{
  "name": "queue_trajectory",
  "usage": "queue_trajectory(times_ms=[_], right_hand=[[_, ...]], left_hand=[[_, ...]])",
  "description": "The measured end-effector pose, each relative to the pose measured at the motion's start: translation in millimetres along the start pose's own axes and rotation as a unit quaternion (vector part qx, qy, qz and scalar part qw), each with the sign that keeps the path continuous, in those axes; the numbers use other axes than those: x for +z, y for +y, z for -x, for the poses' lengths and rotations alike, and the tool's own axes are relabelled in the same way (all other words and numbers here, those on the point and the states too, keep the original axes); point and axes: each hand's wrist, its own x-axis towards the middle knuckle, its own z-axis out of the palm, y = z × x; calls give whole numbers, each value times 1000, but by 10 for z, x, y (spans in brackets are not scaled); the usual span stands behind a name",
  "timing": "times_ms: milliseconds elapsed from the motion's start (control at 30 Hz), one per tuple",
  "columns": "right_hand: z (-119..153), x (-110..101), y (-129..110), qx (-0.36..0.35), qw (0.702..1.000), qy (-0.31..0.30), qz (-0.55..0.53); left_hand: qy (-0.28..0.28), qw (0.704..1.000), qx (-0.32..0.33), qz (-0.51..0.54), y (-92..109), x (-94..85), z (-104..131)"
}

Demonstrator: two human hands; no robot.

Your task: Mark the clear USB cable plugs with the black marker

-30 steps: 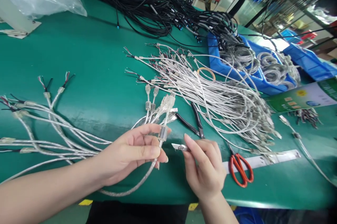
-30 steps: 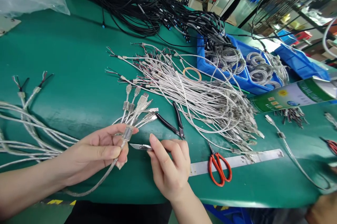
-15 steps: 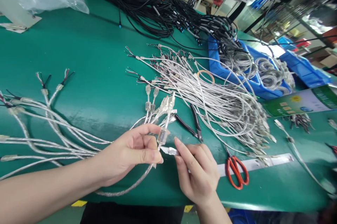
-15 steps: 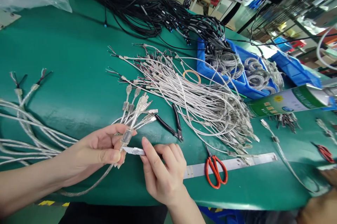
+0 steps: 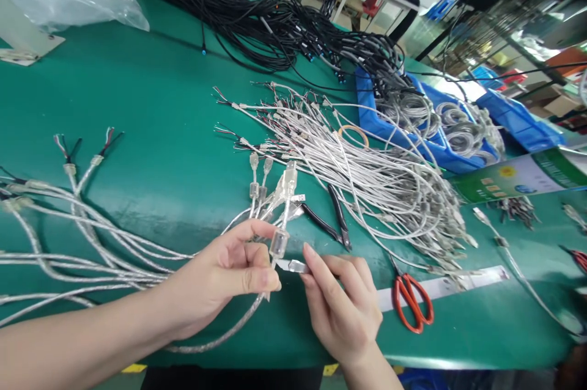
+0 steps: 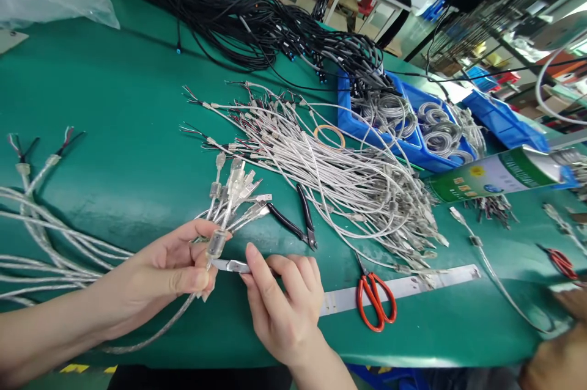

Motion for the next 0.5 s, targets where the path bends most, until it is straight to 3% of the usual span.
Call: queue_trajectory(times_ms=[200,367,500], right_hand=[[-19,5,-20,-6,999,36,35],[-12,-12,1,-6,999,-10,-48],[-8,-11,23,-3,998,-25,-50]], left_hand=[[0,1000,-17,12,4,12,18],[-5,1000,-7,14,-3,-1,4],[-7,1000,-5,11,-10,-6,7]])
